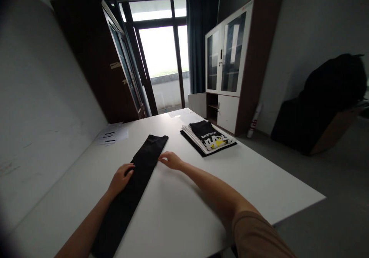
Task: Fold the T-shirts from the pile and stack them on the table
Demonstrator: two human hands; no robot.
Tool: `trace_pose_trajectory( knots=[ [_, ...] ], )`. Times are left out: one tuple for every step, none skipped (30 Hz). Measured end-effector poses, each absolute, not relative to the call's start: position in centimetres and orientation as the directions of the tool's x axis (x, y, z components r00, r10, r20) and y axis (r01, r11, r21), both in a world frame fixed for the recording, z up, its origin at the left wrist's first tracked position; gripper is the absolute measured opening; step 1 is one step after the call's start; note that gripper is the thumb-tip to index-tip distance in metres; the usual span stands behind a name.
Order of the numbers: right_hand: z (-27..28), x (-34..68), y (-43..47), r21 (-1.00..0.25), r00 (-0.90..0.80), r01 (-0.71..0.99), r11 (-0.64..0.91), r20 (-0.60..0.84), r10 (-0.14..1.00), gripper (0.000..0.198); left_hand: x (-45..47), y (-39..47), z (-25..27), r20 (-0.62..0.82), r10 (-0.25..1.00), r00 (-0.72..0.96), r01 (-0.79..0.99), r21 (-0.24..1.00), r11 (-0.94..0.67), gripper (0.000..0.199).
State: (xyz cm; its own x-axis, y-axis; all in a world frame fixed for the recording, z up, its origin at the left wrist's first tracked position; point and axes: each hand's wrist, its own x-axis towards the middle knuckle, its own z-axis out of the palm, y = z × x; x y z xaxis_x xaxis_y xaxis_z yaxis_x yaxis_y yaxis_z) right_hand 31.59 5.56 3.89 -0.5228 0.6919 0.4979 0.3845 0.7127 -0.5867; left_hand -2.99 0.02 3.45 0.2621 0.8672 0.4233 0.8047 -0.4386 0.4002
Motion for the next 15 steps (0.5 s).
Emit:
trace_pose_trajectory(
  knots=[
    [3.9, 32.6, 6.5, -0.588, -0.452, 0.448, 0.673, 0.501, 0.738, 0.025, -2.0, -0.4, 3.1, 0.356, 0.860, 0.366, 0.791, 0.368, -0.489, 0.038],
    [4.0, 33.8, 7.5, -0.589, -0.374, 0.513, 0.624, 0.501, 0.781, 0.024, -1.0, -0.7, 2.7, 0.286, 0.849, 0.444, 0.786, 0.332, -0.522, 0.042],
    [4.0, 35.2, 8.4, -0.590, -0.293, 0.578, 0.563, 0.494, 0.818, 0.024, 0.0, -1.1, 2.2, 0.217, 0.842, 0.493, 0.789, 0.297, -0.538, 0.047],
    [4.0, 36.6, 9.3, -0.589, -0.214, 0.639, 0.495, 0.482, 0.850, 0.025, 0.7, -1.3, 1.8, 0.158, 0.842, 0.515, 0.799, 0.266, -0.539, 0.054],
    [4.0, 38.1, 10.0, -0.585, -0.136, 0.692, 0.423, 0.470, 0.872, 0.026, 1.2, -1.5, 1.4, 0.113, 0.849, 0.516, 0.815, 0.240, -0.527, 0.059],
    [4.0, 39.6, 10.6, -0.577, -0.057, 0.738, 0.350, 0.463, 0.884, 0.027, 1.3, -1.5, 0.9, 0.080, 0.860, 0.504, 0.833, 0.218, -0.508, 0.062],
    [4.1, 41.0, 11.1, -0.564, 0.017, 0.778, 0.278, 0.462, 0.887, 0.029, 1.1, -1.3, 0.6, 0.055, 0.873, 0.484, 0.852, 0.199, -0.484, 0.064],
    [4.1, 42.3, 11.6, -0.547, 0.091, 0.812, 0.204, 0.464, 0.881, 0.030, 0.6, -1.1, 0.3, 0.037, 0.889, 0.457, 0.872, 0.182, -0.455, 0.064],
    [4.2, 43.4, 12.0, -0.528, 0.159, 0.839, 0.130, 0.466, 0.870, 0.030, -0.3, -0.7, 0.1, 0.021, 0.906, 0.423, 0.892, 0.164, -0.420, 0.064],
    [4.2, 44.4, 12.4, -0.510, 0.217, 0.858, 0.059, 0.465, 0.858, 0.032, -1.6, -0.3, -0.1, 0.009, 0.924, 0.383, 0.914, 0.145, -0.380, 0.064],
    [4.2, 45.2, 12.7, -0.495, 0.266, 0.869, -0.006, 0.457, 0.848, 0.034, -3.3, 0.1, -0.2, 0.001, 0.941, 0.339, 0.934, 0.122, -0.336, 0.064],
    [4.3, 45.9, 13.1, -0.485, 0.305, 0.873, -0.059, 0.447, 0.841, 0.037, -5.2, 0.5, -0.2, -0.001, 0.959, 0.285, 0.954, 0.097, -0.283, 0.064],
    [4.3, 46.4, 13.5, -0.479, 0.336, 0.872, -0.100, 0.439, 0.833, 0.040, -7.4, 0.8, 0.0, 0.001, 0.975, 0.223, 0.972, 0.072, -0.222, 0.065],
    [4.2, 46.8, 13.9, -0.476, 0.361, 0.870, -0.130, 0.434, 0.825, 0.043, -9.8, 1.0, 0.3, 0.005, 0.987, 0.161, 0.986, 0.046, -0.161, 0.065],
    [4.1, 47.2, 14.4, -0.477, 0.382, 0.866, -0.152, 0.434, 0.816, 0.045, -12.4, 0.9, 0.8, 0.006, 0.995, 0.098, 0.995, 0.018, -0.098, 0.065]
  ],
)
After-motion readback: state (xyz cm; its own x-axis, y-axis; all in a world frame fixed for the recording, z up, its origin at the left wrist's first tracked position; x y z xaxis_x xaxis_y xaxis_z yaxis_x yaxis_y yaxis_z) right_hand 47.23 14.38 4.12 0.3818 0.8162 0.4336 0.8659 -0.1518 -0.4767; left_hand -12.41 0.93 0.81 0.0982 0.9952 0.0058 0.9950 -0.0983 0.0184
